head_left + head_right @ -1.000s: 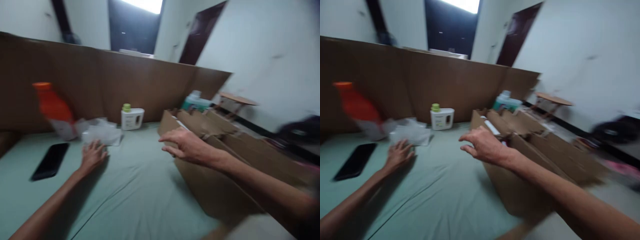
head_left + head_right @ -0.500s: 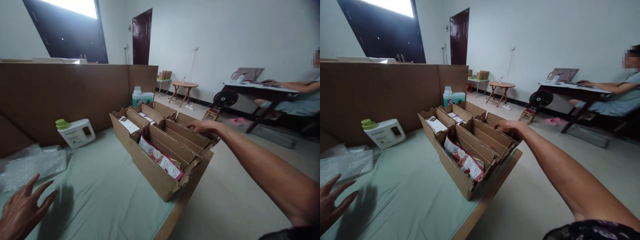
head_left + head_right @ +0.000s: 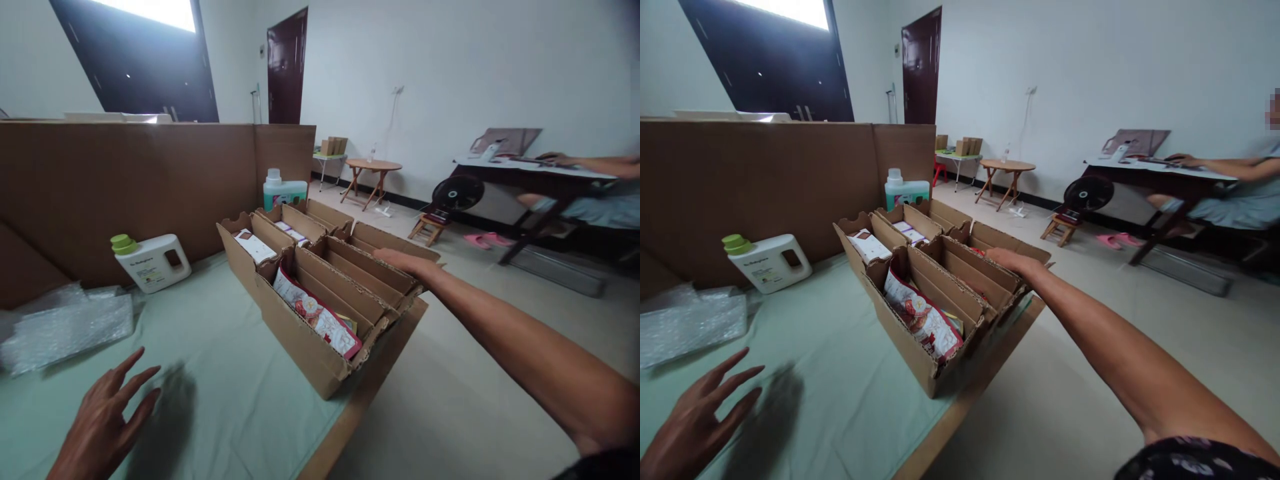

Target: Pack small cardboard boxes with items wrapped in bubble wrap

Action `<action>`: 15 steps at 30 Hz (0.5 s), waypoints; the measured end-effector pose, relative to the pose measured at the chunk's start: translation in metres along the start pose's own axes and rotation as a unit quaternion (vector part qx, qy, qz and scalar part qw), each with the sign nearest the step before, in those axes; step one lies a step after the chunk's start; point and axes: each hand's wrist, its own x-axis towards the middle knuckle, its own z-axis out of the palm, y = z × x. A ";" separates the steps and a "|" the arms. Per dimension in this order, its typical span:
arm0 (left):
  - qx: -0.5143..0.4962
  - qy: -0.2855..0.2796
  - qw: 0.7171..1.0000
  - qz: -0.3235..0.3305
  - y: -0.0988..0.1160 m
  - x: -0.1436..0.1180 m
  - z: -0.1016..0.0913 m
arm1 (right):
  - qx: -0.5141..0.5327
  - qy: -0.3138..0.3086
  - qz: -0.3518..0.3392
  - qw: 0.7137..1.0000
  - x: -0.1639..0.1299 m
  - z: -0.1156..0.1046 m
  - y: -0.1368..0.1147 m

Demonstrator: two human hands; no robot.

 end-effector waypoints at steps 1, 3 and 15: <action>-0.004 0.009 1.000 0.007 0.004 -0.001 0.000 | -0.013 0.007 -0.006 1.000 0.000 0.000 0.001; -0.013 0.019 0.999 0.023 0.013 -0.002 0.001 | -0.035 0.021 -0.016 0.999 -0.002 -0.002 0.004; -0.037 -0.005 0.995 0.089 0.048 0.001 0.001 | -0.088 0.066 -0.048 0.993 0.053 -0.033 -0.020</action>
